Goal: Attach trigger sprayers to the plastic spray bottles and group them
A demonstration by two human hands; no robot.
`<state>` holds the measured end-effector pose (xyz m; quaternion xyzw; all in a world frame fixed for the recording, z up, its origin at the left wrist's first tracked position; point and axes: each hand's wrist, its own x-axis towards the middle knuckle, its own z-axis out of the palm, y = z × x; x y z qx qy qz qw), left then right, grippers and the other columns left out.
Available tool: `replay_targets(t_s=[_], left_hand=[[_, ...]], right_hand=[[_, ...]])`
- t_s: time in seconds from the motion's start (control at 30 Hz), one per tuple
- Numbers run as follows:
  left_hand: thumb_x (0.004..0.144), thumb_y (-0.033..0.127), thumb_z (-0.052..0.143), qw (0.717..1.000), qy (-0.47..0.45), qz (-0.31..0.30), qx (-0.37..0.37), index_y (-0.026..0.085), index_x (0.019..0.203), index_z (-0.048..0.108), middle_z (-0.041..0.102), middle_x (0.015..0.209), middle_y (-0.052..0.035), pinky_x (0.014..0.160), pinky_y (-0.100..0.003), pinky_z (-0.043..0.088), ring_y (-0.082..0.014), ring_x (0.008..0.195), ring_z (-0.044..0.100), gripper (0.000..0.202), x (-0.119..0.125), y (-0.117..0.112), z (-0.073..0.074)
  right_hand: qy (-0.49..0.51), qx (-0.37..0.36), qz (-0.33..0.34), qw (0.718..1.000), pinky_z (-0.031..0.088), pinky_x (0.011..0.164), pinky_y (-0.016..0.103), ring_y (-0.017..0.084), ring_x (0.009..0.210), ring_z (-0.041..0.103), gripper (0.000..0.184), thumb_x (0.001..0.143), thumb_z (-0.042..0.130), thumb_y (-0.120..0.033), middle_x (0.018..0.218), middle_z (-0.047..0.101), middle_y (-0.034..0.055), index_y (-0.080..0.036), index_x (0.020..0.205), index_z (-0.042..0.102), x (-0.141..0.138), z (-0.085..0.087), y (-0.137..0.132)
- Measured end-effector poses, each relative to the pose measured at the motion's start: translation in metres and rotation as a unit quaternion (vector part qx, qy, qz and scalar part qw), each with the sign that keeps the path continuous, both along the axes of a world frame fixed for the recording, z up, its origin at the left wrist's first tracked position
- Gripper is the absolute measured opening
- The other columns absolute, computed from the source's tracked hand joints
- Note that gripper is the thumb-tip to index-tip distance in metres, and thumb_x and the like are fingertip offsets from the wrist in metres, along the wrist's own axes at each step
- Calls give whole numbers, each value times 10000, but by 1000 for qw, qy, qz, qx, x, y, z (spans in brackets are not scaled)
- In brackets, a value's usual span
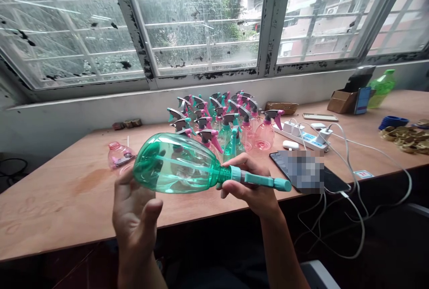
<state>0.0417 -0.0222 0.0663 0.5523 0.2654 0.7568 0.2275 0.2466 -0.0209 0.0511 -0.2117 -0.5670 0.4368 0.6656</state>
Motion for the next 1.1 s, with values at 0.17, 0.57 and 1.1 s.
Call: replay_targets(t_s=[0.17,0.57,1.1], left_hand=[[733,513,850,999,-31,7,-6,202,1089,648,694,1185,-86,1013,-423,517,-311,1191,625,514,-1,2,0],[789,453,816,995,42,22,-88,192,1185,688,739,1144,-101,1013,-427,536,-318,1140,672,491,-16,3,-8],[792,306,832,991,92,-18,-94,237,1304,665,697,1289,-100,1150,-487,445,-360,1335,557,543,-23,-4,-7]], right_hand=[[-16,-16,32,999,578,465,237,180,566,726,297,758,876,-265,684,730,-8,-207,955,661,1,-1,0],[-11,-25,17,999,590,480,271,195,568,730,280,793,851,-314,677,735,1,-201,955,652,1,-3,2],[-9,-31,22,999,623,520,295,196,577,737,282,793,853,-320,652,743,-3,-202,945,647,5,0,1]])
